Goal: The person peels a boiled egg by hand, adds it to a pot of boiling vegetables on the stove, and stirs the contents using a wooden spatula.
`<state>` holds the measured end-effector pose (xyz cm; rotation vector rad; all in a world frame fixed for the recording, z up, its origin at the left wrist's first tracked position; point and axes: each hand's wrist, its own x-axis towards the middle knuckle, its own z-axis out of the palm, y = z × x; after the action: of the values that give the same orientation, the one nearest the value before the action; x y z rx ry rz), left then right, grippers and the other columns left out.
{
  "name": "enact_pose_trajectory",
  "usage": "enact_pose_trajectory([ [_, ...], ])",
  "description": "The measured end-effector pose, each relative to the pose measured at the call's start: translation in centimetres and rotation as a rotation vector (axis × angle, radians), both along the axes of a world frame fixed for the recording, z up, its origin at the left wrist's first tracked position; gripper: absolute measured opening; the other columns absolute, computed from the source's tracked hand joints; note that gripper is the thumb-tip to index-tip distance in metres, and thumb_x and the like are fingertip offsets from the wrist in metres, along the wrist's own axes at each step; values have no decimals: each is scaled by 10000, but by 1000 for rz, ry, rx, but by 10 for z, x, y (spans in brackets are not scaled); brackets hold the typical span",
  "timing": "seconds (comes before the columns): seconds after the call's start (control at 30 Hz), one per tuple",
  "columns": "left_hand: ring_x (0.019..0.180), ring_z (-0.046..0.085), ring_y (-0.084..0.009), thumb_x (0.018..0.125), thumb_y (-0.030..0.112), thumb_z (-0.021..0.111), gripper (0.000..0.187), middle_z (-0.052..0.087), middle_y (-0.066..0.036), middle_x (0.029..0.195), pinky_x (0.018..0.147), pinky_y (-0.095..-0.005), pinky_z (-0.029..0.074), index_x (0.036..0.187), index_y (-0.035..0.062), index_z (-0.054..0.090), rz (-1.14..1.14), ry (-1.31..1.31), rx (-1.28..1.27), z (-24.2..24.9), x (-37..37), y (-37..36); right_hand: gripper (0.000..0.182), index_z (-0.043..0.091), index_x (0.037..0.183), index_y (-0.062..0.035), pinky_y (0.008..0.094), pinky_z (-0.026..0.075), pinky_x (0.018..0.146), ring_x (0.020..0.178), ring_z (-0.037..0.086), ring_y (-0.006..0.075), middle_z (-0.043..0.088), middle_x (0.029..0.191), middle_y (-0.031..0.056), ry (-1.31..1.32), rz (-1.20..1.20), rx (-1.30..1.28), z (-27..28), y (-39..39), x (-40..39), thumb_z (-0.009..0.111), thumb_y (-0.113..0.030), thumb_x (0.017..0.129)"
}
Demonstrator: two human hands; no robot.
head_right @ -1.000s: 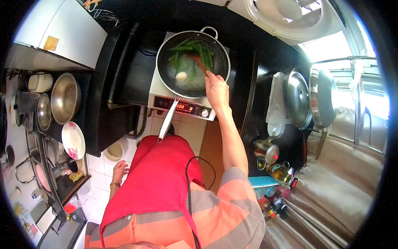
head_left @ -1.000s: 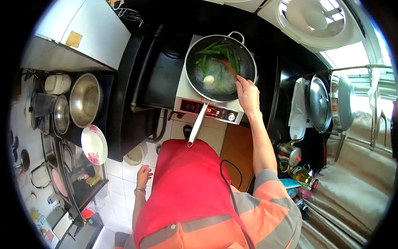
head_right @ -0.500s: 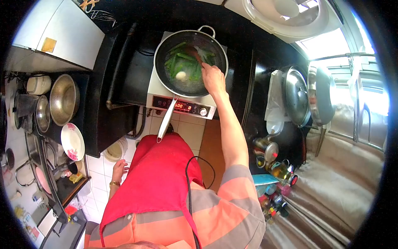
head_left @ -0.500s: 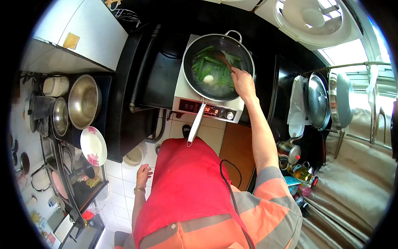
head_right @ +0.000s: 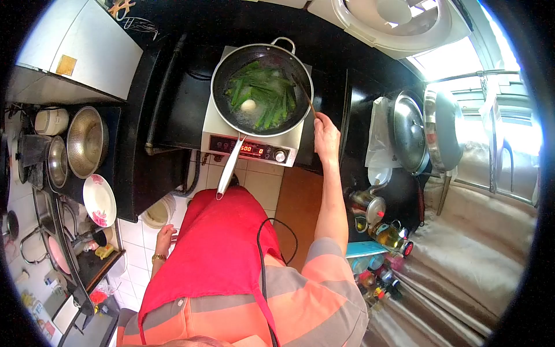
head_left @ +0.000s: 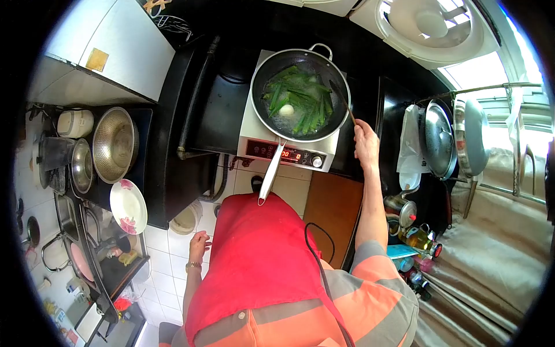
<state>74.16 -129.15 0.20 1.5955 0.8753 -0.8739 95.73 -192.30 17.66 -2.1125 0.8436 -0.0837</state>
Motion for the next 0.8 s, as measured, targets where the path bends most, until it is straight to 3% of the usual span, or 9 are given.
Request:
enact_pose_trajectory([
  [0.03, 881, 691, -184, 1009, 266, 629, 425, 669, -52, 1090, 756, -342, 559, 1384, 73, 575, 2, -5, 1, 0, 0, 0, 385, 685, 1324, -18, 333, 454, 440, 469, 559, 140, 660, 757, 65, -20, -13, 56, -3, 6, -2, 549, -240, 1041],
  [0.1, 879, 689, -184, 1012, 266, 629, 425, 668, -54, 1093, 760, -344, 562, 1384, 69, 573, 3, -9, 3, -1, -1, 0, 383, 655, 1366, -28, 272, 405, 374, 455, 477, 85, 571, 750, 13, 30, -34, 201, -7, 19, -4, 537, -232, 1063],
  [0.33, 895, 686, -186, 1024, 286, 631, 432, 668, -64, 1112, 780, -353, 567, 1390, 65, 566, -1, -19, -2, -1, 1, -2, 395, 605, 1400, 23, 248, 388, 374, 452, 427, 57, 524, 743, -1, -10, 44, 515, -14, 36, 5, 504, -197, 1087],
  [0.43, 879, 704, -185, 1015, 287, 631, 427, 692, -78, 1113, 758, -343, 563, 1379, 69, 588, 10, -29, 11, -4, -4, -3, 411, 600, 1407, 32, 230, 363, 380, 445, 410, 45, 518, 746, -13, -68, 108, 411, -3, 38, 17, 517, -207, 1083],
  [0.47, 857, 723, -182, 1005, 286, 631, 424, 714, -87, 1109, 730, -330, 559, 1370, 72, 609, 19, -37, 21, -6, -6, -2, 392, 640, 1380, 5, 295, 469, 479, 517, 551, 112, 620, 785, 38, -37, 149, 315, 4, 37, 22, 550, -199, 1058],
  [0.5, 857, 723, -182, 1005, 286, 631, 424, 714, -87, 1109, 730, -330, 559, 1370, 72, 609, 19, -37, 21, -5, -6, -3, 392, 640, 1380, 5, 295, 469, 479, 517, 551, 112, 620, 785, 38, -37, 149, 316, -5, 36, 29, 550, -199, 1058],
  [0.57, 856, 723, -182, 1003, 286, 636, 424, 713, -78, 1103, 731, -330, 560, 1367, 70, 610, 3, -28, 33, -3, -8, -5, 367, 700, 1318, -70, 416, 559, 683, 752, 724, 350, 717, 863, 171, -335, 363, -196, -29, 34, 49, 590, -232, 1008],
  [0.6, 856, 723, -182, 1003, 286, 636, 424, 713, -78, 1103, 731, -330, 560, 1367, 70, 610, 3, -27, 33, -4, -9, -5, 358, 702, 1309, -99, 483, 544, 875, 988, 691, 458, 715, 989, 227, -303, 387, -198, -31, 36, 60, 605, -226, 988],
  [0.8, 863, 723, -180, 1005, 287, 635, 434, 714, -68, 1103, 730, -328, 562, 1380, 70, 604, 16, -18, 34, 1, -6, -8, 327, 713, 1289, -131, 522, 550, 898, 998, 684, 457, 698, 1083, 240, -164, 509, -386, -25, 58, 86, 623, -210, 985],
])
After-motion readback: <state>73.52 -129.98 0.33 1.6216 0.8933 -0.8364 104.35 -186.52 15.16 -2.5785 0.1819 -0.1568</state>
